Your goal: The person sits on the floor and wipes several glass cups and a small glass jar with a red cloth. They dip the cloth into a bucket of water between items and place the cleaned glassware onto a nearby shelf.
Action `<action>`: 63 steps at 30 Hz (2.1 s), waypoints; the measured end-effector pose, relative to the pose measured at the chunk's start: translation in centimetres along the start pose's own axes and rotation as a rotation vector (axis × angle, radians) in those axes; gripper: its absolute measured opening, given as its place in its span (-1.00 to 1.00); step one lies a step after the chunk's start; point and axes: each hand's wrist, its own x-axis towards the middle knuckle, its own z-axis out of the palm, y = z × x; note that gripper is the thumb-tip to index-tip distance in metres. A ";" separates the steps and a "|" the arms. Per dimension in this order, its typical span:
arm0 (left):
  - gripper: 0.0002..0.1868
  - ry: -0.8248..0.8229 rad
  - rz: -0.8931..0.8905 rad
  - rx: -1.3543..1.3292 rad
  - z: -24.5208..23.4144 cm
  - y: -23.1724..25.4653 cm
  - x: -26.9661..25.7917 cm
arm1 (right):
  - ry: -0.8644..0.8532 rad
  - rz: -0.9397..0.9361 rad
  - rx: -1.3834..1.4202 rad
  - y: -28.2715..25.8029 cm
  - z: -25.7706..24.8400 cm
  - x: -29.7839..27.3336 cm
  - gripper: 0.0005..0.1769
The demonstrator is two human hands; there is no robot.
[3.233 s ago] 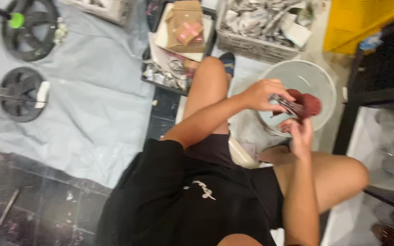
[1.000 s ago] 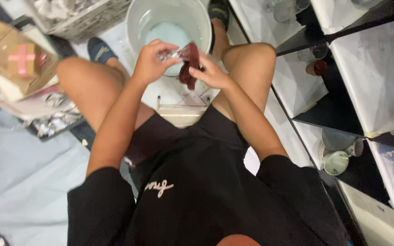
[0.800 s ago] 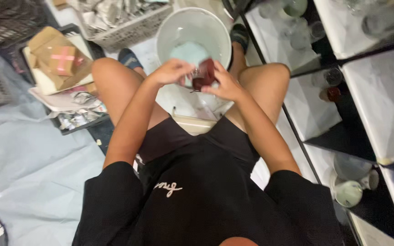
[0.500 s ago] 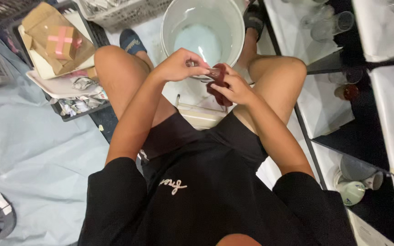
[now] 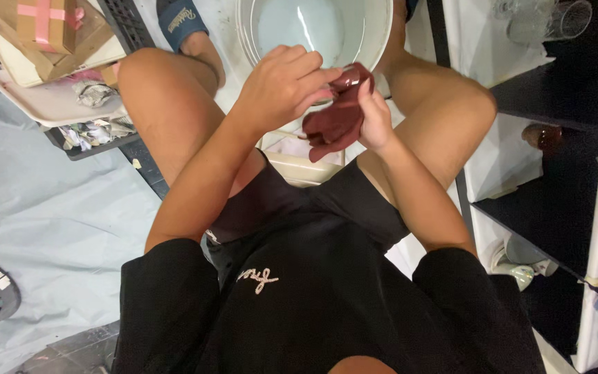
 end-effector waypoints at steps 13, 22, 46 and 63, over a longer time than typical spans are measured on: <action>-0.56 0.086 0.013 0.111 0.2 -1.0 0.7 | 0.086 -0.062 0.079 -0.4 0.9 1.1 -0.31; -0.77 0.385 -0.535 -0.708 5.3 -2.7 -1.9 | 0.242 -0.497 0.094 -0.2 -2.5 1.5 -0.41; -0.70 0.375 -0.598 -1.628 5.3 -1.9 -3.7 | -0.135 -0.460 -0.858 -6.0 7.2 5.1 0.09; -0.59 0.140 -0.460 -0.349 -1.8 -3.3 -3.1 | -0.112 -0.294 -0.910 -4.3 7.6 7.1 -0.42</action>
